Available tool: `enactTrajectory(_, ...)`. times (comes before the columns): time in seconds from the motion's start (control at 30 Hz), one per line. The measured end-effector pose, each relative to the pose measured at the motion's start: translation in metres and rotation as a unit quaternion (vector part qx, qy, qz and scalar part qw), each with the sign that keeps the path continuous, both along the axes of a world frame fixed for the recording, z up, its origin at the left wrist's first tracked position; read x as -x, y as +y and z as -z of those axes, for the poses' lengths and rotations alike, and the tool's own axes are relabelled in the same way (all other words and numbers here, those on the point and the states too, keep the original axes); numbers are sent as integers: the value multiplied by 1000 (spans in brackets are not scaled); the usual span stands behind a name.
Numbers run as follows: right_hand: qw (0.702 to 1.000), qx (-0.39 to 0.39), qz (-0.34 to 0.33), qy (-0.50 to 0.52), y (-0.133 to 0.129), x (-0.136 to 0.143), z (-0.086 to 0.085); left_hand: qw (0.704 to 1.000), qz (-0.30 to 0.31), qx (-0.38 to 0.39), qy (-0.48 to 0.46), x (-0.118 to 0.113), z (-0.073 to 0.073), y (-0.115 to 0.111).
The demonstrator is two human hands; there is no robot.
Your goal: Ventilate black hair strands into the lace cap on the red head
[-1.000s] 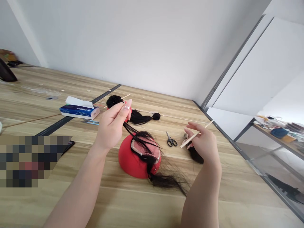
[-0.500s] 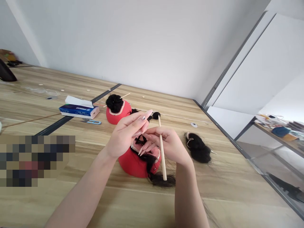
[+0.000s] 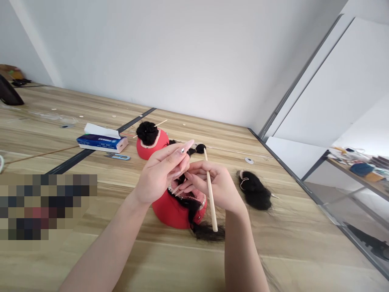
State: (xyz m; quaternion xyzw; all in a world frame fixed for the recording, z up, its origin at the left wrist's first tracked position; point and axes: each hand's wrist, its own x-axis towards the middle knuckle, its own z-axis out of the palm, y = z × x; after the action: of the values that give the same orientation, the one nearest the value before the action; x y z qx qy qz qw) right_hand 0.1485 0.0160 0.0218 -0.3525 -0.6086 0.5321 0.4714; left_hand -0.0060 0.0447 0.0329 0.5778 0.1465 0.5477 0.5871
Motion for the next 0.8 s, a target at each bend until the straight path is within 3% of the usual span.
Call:
enactTrajectory(0.2,999,-33,19,-32,-5,-2,-4,999,32,9,12,-2,-6,-6)
enactTrajectory(0.37,996,-58,24,-62,-4,-4,0,1000,17,7,21,-1,-5,-5)
enactTrajectory(0.57,974,-108,126,-152,3,-11,4,998,-15,-10,56,0,-4,-2)
enactTrajectory(0.8,976,-61,190,-91,10,-34,7,995,-56,-31,70,8,-10,1)
